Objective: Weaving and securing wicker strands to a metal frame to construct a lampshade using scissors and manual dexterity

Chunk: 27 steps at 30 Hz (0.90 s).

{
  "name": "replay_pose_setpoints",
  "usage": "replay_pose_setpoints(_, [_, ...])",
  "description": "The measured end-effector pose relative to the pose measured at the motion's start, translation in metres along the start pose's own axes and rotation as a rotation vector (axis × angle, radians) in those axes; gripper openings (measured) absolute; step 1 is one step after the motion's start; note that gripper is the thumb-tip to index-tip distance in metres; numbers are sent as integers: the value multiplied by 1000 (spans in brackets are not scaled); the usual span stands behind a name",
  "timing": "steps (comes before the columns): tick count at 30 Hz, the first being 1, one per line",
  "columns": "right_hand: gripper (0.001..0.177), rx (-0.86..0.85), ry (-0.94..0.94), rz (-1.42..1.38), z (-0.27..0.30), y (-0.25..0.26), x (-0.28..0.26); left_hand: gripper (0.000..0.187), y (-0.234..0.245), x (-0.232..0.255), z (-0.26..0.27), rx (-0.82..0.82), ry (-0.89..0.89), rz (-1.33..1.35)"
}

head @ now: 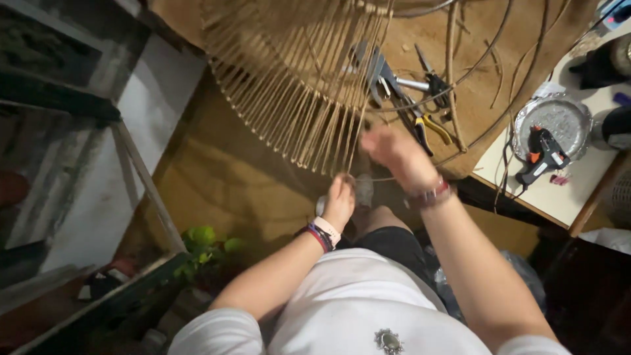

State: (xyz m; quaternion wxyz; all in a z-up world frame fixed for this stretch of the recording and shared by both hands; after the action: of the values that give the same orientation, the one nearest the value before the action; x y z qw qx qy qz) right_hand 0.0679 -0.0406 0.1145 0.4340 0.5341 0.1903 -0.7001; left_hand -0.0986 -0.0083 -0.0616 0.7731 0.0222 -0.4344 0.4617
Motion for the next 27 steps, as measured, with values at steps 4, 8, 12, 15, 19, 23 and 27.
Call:
replay_pose_setpoints(4, [30,105,-318,-723,-62,4,35,23,16,-18,-4,188,-113,-120])
replay_pose_setpoints(8, [42,348,-294,747,-87,42,82,18,44,-69,-23,290,24,-142])
replay_pose_setpoints(12, [53,228,-342,1087,-90,20,75,26,71,-104,-49,489,133,-219])
replay_pose_setpoints(15, [45,221,-271,1044,-77,15,86,12,70,-130,-61,361,82,-38])
replay_pose_setpoints(19, [19,353,37,718,-54,27,130,15,69,-143,-66,258,-41,-12])
replay_pose_setpoints(23, [15,338,-8,318,-38,24,173,15,30,-48,-31,98,-190,95])
replay_pose_setpoints(27, [13,341,75,458,-31,10,194,22,32,-65,-56,4,-314,134])
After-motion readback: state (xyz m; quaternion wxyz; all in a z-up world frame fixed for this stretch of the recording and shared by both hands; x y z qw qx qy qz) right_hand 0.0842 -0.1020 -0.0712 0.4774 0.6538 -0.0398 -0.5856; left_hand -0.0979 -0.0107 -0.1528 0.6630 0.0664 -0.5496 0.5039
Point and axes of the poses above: each hand's wrist, its own z-axis away from the middle knuckle, its own y-axis out of the back of the hand, x = y × z, the point moved 8 cm from there along -z, towards the middle knuckle, and after that the axes turned 8 degrees about z, right-handed, at the moved point
